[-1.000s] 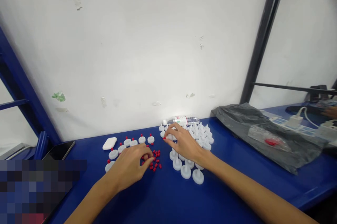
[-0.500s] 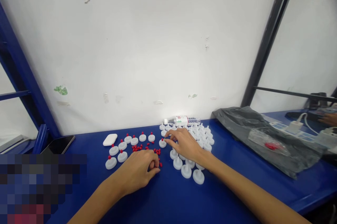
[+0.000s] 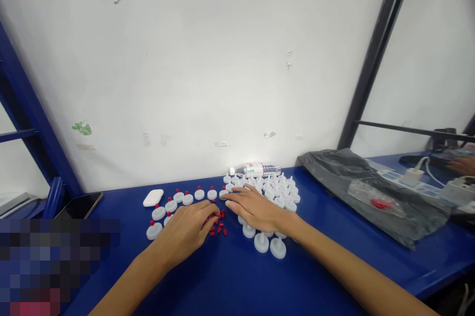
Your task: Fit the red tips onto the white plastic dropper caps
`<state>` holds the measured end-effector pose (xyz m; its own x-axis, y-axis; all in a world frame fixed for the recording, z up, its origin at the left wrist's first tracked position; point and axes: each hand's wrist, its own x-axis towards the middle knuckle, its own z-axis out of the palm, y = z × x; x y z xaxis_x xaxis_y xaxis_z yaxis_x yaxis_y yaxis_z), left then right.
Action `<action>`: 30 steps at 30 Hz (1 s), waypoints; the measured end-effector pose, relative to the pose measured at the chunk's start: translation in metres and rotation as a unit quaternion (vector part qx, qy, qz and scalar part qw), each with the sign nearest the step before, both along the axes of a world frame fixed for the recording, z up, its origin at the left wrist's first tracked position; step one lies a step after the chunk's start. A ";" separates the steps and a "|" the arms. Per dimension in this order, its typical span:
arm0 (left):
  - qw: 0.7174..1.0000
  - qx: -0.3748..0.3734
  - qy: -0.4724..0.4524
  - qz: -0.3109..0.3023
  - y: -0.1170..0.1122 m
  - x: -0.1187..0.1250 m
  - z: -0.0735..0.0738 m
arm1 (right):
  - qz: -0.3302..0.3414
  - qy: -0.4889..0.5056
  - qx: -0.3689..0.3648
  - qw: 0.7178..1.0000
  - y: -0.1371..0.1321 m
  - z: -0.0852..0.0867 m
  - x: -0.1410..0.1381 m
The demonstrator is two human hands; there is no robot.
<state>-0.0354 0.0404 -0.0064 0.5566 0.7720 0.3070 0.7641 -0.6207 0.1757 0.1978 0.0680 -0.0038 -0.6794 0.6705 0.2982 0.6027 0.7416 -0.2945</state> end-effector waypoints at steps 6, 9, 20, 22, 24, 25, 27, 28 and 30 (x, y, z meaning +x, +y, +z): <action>0.999 0.031 0.010 -0.002 0.001 -0.002 -0.001 | -0.022 0.011 0.032 0.999 0.005 0.019 0.015; 0.999 0.052 0.014 0.003 0.002 -0.001 -0.004 | -0.005 -0.003 -0.004 1.000 0.007 0.026 0.024; 0.992 0.124 -0.001 0.003 0.004 0.001 -0.008 | 0.012 0.088 -0.057 0.994 0.002 0.026 0.021; 0.990 0.142 -0.010 0.004 0.006 0.000 -0.010 | 0.017 0.095 -0.062 0.993 -0.003 0.027 0.016; 0.987 0.160 -0.024 0.002 0.007 0.000 -0.011 | 0.029 0.082 -0.044 0.995 -0.007 0.026 0.011; 0.985 0.167 -0.033 0.000 0.007 0.000 -0.011 | 0.034 0.075 -0.032 0.996 -0.010 0.025 0.009; 0.984 0.174 -0.048 -0.010 0.007 0.000 -0.009 | 0.031 0.065 -0.007 0.997 -0.013 0.022 0.004; 0.983 0.173 -0.053 -0.018 0.006 0.001 -0.008 | 0.023 0.060 0.002 0.998 -0.014 0.020 0.003; 0.984 0.164 -0.056 -0.034 0.004 0.002 -0.006 | 0.006 0.045 0.020 0.999 -0.015 0.017 0.000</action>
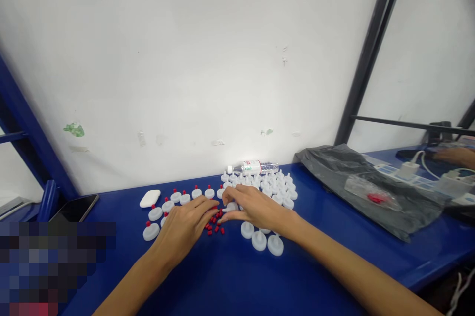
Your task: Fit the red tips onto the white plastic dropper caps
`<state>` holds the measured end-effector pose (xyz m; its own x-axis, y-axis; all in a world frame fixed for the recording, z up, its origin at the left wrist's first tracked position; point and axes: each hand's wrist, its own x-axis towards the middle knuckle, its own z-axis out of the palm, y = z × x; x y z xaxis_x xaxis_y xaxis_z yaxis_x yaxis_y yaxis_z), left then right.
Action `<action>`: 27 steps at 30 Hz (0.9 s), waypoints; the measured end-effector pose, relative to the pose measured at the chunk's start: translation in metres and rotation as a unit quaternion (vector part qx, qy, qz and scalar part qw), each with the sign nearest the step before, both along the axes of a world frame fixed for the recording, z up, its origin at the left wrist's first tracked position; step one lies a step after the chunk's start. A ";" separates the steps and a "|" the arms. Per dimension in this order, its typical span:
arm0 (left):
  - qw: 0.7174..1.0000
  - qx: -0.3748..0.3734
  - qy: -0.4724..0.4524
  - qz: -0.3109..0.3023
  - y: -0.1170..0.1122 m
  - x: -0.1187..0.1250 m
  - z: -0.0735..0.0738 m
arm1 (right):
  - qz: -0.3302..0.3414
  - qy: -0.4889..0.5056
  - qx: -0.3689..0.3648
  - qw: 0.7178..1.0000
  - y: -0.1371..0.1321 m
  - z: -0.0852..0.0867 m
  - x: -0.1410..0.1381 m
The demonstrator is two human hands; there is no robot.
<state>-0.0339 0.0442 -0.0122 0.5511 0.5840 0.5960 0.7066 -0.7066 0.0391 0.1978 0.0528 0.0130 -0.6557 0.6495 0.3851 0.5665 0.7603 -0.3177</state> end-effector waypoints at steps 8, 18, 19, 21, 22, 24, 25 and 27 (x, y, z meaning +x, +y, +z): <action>0.998 -0.055 0.021 -0.026 -0.004 0.003 0.001 | -0.023 -0.019 0.043 0.999 0.002 -0.004 -0.002; 0.995 -0.089 -0.050 -0.020 -0.009 0.011 0.000 | 0.005 0.021 0.042 0.999 0.003 -0.006 -0.002; 0.993 -0.095 -0.076 -0.012 -0.008 0.011 0.000 | 0.011 0.043 0.024 0.999 0.002 -0.006 -0.002; 0.987 -0.108 -0.121 0.006 -0.006 0.008 0.001 | 0.024 0.086 -0.010 0.996 0.003 -0.006 -0.003; 0.984 -0.115 -0.138 0.018 -0.005 0.007 0.002 | 0.029 0.104 -0.020 0.994 0.003 -0.007 -0.003; 0.980 -0.130 -0.144 0.038 -0.004 0.004 0.003 | 0.035 0.130 -0.030 0.990 0.004 -0.008 -0.004; 0.980 -0.135 -0.138 0.043 -0.003 0.003 0.004 | 0.037 0.137 -0.032 0.989 0.004 -0.008 -0.004; 0.982 -0.145 -0.113 0.042 -0.004 0.003 0.005 | 0.034 0.135 -0.031 0.990 0.003 -0.009 -0.005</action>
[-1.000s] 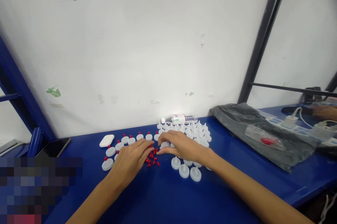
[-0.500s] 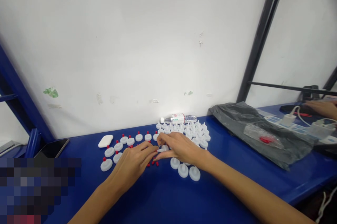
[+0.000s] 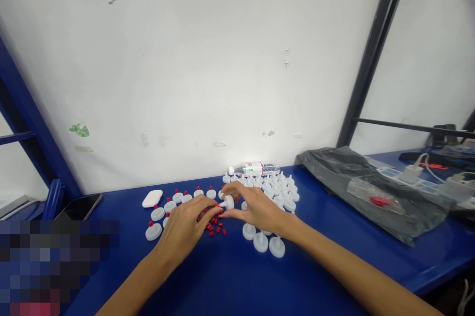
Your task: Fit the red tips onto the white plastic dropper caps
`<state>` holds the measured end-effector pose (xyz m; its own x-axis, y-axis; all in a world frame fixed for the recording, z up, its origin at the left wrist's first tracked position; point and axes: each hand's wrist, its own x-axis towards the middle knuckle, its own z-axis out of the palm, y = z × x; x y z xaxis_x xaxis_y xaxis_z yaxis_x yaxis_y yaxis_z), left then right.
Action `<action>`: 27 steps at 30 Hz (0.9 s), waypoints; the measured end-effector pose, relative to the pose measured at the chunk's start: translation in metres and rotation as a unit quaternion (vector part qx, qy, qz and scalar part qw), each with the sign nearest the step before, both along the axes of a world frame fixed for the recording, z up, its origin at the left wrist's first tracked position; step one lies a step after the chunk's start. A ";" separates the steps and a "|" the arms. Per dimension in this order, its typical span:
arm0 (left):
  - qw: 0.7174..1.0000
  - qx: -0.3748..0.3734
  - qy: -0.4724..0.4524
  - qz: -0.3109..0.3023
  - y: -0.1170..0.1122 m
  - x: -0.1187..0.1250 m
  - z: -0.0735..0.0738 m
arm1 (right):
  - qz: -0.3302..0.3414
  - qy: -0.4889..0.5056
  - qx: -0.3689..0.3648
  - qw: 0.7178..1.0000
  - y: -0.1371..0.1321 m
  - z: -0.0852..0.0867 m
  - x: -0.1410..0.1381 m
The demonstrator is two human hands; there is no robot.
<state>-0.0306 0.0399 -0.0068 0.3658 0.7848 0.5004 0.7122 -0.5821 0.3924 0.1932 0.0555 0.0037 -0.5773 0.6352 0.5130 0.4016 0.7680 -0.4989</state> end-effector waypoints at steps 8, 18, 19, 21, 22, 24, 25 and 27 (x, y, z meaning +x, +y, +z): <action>0.998 -0.062 0.021 -0.021 -0.014 0.011 0.003 | -0.008 -0.064 0.115 0.991 -0.005 -0.004 -0.001; 0.997 -0.065 -0.037 -0.034 -0.020 0.017 -0.002 | -0.002 -0.058 0.141 0.988 -0.014 -0.001 -0.005; 0.998 -0.055 -0.028 -0.030 -0.020 0.017 -0.001 | 0.000 -0.050 0.132 0.990 -0.014 -0.001 -0.005; 0.999 -0.041 -0.010 -0.020 -0.020 0.017 0.001 | 0.002 -0.035 0.110 0.993 -0.015 -0.002 -0.005; 0.999 -0.038 -0.003 -0.015 -0.020 0.017 0.002 | 0.003 -0.030 0.095 0.995 -0.016 -0.002 -0.006; 0.999 -0.039 0.010 -0.010 -0.021 0.017 0.003 | 0.009 -0.026 0.048 0.998 -0.018 0.000 -0.006; 0.999 -0.041 0.018 -0.008 -0.021 0.017 0.003 | 0.012 -0.021 0.020 0.999 -0.019 0.001 -0.006; 0.999 -0.043 0.033 0.000 -0.020 0.017 0.003 | 0.016 -0.008 -0.035 0.999 -0.021 0.004 -0.006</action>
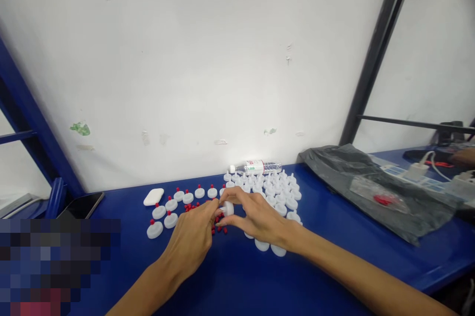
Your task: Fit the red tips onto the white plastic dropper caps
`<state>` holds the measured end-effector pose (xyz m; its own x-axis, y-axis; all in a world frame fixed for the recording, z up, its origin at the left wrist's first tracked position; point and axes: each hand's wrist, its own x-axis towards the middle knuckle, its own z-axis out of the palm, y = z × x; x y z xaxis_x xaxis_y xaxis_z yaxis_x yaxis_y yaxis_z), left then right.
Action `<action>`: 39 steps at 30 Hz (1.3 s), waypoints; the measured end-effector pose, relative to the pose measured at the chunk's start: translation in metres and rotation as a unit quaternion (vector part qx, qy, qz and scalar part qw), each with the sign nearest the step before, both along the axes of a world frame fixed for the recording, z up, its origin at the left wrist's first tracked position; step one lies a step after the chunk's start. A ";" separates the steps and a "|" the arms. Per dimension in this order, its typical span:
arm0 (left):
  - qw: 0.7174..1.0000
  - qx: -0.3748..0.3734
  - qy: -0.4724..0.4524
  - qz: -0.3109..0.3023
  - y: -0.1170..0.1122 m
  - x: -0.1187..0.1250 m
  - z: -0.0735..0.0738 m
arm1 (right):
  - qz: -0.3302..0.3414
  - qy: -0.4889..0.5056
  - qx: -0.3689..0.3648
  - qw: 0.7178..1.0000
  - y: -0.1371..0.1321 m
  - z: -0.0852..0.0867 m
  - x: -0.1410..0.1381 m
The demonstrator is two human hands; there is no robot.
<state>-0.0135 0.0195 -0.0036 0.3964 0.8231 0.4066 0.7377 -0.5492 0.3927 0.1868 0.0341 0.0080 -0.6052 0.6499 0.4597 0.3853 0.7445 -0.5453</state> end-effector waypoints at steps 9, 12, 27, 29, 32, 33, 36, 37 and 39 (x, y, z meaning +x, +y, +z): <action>1.000 0.009 0.002 0.004 0.004 0.000 -0.005 | -0.021 0.012 -0.013 1.000 -0.002 -0.001 -0.003; 1.000 -0.005 -0.003 0.010 0.004 0.000 -0.005 | -0.030 -0.002 0.054 0.998 -0.001 -0.007 -0.004; 0.982 0.087 0.092 0.140 0.037 -0.049 0.025 | -0.146 -0.015 0.145 0.979 0.018 0.003 0.008; 0.970 0.087 0.141 0.179 0.044 -0.068 0.029 | -0.145 -0.023 0.155 0.977 0.021 -0.001 0.010; 0.965 0.054 0.186 0.177 0.049 -0.086 0.033 | -0.138 -0.026 0.161 0.977 0.024 -0.004 0.010; 0.965 0.041 0.191 0.174 0.050 -0.088 0.033 | -0.135 -0.026 0.163 0.977 0.023 -0.005 0.010; 0.967 0.010 0.194 0.163 0.051 -0.090 0.032 | -0.124 -0.034 0.171 0.977 0.021 -0.005 0.009; 0.968 0.004 0.193 0.159 0.052 -0.090 0.031 | -0.122 -0.038 0.172 0.977 0.020 -0.004 0.008; 0.970 -0.008 0.191 0.149 0.053 -0.089 0.029 | -0.116 -0.046 0.171 0.977 0.019 -0.004 0.007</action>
